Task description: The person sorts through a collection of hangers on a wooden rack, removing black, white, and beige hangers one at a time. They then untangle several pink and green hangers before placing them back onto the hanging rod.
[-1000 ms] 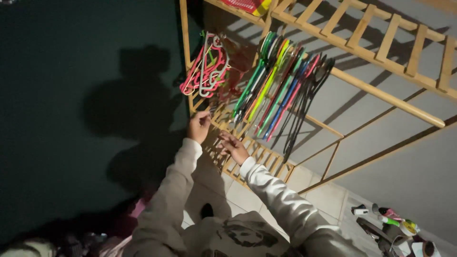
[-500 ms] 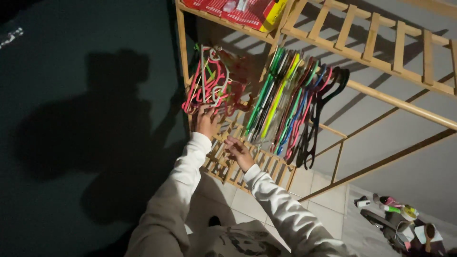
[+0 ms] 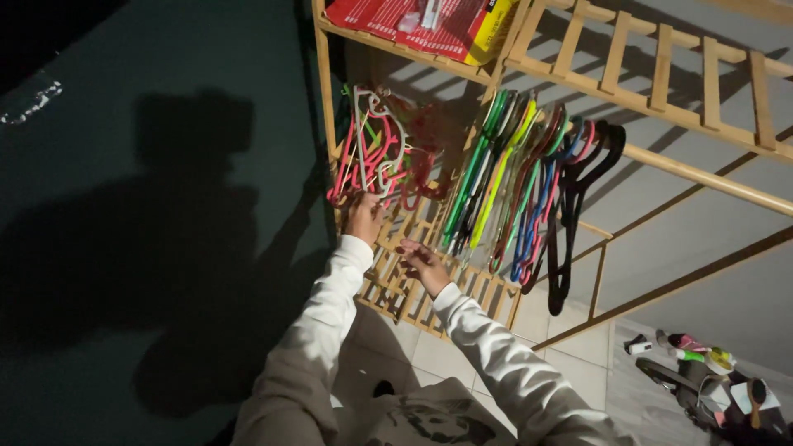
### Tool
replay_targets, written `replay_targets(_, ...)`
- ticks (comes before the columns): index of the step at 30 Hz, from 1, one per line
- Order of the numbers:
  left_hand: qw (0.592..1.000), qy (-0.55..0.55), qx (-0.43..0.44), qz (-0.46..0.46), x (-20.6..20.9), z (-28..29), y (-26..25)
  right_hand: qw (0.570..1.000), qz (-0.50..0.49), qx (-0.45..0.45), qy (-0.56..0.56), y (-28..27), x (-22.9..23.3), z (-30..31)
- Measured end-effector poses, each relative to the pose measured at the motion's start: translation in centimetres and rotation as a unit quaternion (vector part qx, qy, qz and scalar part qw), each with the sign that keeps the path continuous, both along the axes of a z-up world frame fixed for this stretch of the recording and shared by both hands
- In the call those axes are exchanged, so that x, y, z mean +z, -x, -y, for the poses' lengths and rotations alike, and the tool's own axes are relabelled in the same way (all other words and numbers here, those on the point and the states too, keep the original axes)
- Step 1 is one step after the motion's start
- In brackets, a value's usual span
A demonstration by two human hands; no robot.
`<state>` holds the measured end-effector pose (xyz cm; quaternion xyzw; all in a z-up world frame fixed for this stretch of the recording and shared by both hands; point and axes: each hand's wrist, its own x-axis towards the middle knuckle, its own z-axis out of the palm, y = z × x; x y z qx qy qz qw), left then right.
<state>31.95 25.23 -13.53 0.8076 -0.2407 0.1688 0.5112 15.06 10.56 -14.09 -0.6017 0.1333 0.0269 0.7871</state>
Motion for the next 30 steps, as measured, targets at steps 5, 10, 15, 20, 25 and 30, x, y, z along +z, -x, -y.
replay_targets(5, 0.996, -0.040, 0.026, -0.075, 2.1, 0.5, 1.4, 1.000, 0.005, 0.007, -0.019, -0.2, -0.3, -0.3)
replay_targets(10, 0.992, -0.068, 0.048, -0.096, 1.9, 0.5, 2.0, 1.000, 0.004, 0.016, -0.025, 0.0, 0.0, -0.1)
replay_targets(15, 0.989, -0.093, 0.066, -0.098, 2.8, -0.9, 3.2, 1.000, 0.002, 0.019, -0.024, 0.1, 1.2, 0.0)
replay_targets(20, 0.996, 0.022, 0.058, 0.070, 3.7, -2.5, 4.7, 1.000, 0.005, 0.019, -0.024, 0.2, 2.3, -0.3)
replay_targets(25, 0.992, -0.006, 0.101, -0.075, 4.0, -4.3, 8.1, 1.000, -0.003, 0.030, 0.000, 0.2, 2.4, -0.8)
replay_targets(30, 0.992, 0.087, 0.092, -0.002, 3.3, -7.4, 11.0, 0.997, 0.013, 0.071, 0.016, 0.0, 1.5, -1.4)
